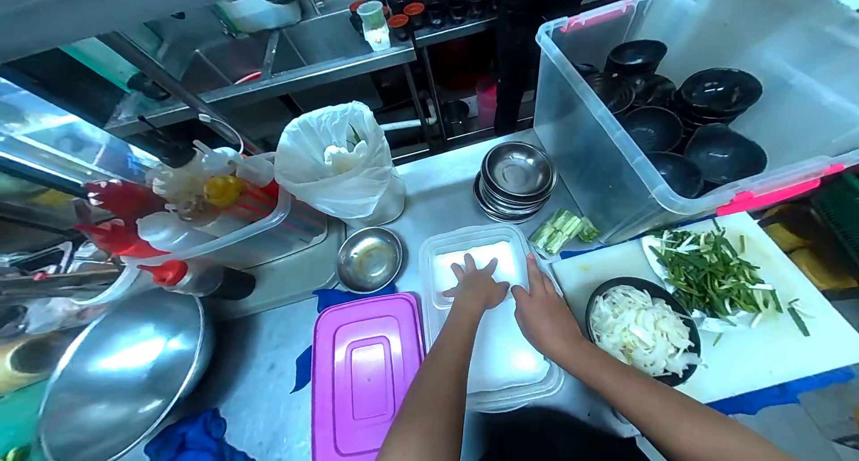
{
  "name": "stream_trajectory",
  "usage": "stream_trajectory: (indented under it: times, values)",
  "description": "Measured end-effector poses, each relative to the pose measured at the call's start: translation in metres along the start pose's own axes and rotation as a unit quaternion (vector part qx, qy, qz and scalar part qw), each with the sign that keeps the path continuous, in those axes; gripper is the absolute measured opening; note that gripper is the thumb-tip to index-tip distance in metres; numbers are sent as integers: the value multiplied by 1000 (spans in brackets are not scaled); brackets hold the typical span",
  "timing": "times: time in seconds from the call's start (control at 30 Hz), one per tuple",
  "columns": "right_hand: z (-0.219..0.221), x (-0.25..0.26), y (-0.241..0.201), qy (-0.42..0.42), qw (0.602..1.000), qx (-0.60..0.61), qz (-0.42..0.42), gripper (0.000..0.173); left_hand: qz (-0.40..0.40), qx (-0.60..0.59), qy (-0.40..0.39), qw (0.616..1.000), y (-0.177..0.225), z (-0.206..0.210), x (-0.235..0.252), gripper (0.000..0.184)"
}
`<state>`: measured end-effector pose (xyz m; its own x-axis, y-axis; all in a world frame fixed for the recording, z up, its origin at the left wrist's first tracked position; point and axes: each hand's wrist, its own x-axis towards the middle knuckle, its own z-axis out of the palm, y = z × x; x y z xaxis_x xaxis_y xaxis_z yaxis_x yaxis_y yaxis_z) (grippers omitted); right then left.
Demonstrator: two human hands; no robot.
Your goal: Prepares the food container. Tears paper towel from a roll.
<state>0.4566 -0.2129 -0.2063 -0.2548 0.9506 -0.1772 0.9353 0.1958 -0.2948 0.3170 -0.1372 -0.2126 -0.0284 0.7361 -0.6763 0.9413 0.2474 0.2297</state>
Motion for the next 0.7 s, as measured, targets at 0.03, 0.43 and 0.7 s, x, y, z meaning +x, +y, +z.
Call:
stream_trajectory:
  times: [0.03,0.43,0.7]
  values:
    - [1,0,0,2,1000,-1,0,26,-5,0,3,1000,2,1,0,68]
    - [1,1,1,-16,1000,-4,6,25,-26,29,0,999,15,0,7,87]
    - [-3,3,1,-43,999,-3,7,30,-28,53,-13,998,16,2,21,99]
